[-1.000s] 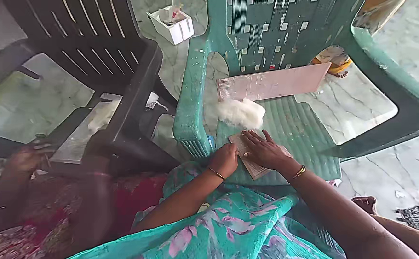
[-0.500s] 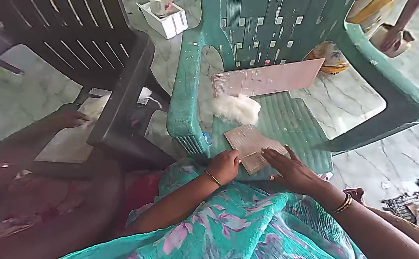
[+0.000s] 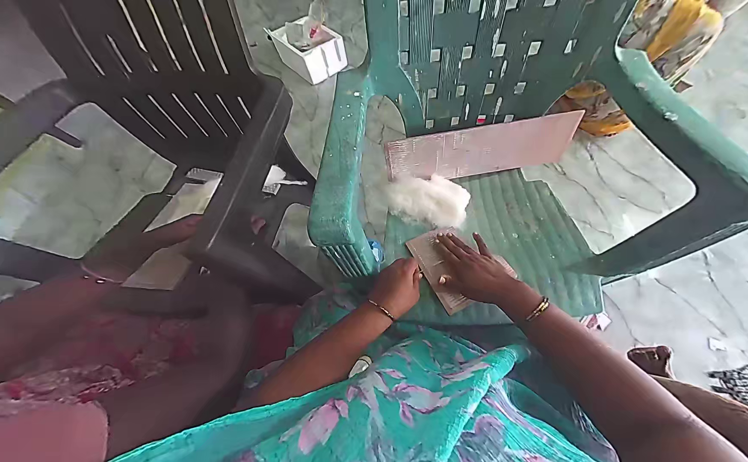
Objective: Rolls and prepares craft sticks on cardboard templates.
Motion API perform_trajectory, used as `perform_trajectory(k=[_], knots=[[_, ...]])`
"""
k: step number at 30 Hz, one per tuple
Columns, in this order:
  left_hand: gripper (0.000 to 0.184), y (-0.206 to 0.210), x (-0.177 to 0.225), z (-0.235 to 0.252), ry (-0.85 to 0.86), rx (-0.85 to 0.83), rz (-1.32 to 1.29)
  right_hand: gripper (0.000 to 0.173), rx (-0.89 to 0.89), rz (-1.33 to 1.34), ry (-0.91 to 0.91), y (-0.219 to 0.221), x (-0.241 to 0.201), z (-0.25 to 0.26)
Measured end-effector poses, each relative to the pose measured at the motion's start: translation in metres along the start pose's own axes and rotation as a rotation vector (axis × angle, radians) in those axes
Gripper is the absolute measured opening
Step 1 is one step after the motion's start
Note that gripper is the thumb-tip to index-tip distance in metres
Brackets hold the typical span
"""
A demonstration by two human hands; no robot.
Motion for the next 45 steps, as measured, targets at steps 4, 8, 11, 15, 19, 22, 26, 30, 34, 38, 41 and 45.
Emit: perform_trajectory(k=[4,8,11,15,19,22,26,30,34,38,41,45], knots=[[0.036,0.006,0.008,-0.01,0.015,-0.05,0.035,0.084,-0.1,0.02,-0.003,0.012,-0.006,-0.032],[0.036,0.014,0.016,-0.022,0.063,-0.074,0.061,0.085,-0.167,0.017,0.004,0.02,-0.016,-0.071],[0.036,0.022,0.016,-0.027,0.087,-0.088,0.079,0.08,-0.102,0.001,-0.032,0.022,-0.019,-0.091],[0.037,0.026,0.016,-0.033,0.115,-0.053,0.071,0.065,0.28,0.019,-0.175,0.012,-0.021,-0.108],[0.036,0.024,0.019,-0.041,0.163,0.033,0.031,0.03,0.698,-0.007,-0.165,0.003,-0.018,-0.117],[0.036,0.023,0.022,-0.047,0.209,0.086,0.022,0.025,0.811,-0.047,-0.101,0.001,-0.014,-0.115],[0.033,0.024,0.026,-0.056,0.299,0.19,0.01,0.018,0.83,-0.049,-0.098,0.005,-0.009,-0.11],[0.031,0.024,0.032,-0.063,0.385,0.281,0.008,0.016,0.862,-0.04,-0.124,0.006,-0.009,-0.113],[0.027,0.02,0.034,-0.061,0.435,0.339,0.011,0.017,0.911,-0.05,-0.083,0.001,-0.001,-0.126],[0.027,0.01,0.025,-0.056,0.39,0.374,-0.009,0.016,0.903,0.044,0.088,-0.011,0.033,-0.14],[0.028,0.004,0.014,-0.05,0.348,0.403,-0.027,0.015,0.821,0.173,0.367,-0.026,0.068,-0.14],[0.03,0.008,0.013,-0.046,0.288,0.339,-0.027,0.02,0.718,0.197,0.576,-0.025,0.112,-0.114]])
Point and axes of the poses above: each hand's wrist, its own z-axis towards the middle knuckle, its own y-axis out of the palm, x = y × z, the point moved 7 cm from there along z, towards the middle knuckle, and after that the axes turned 5 degrees about -y, right-handed, at the moved point
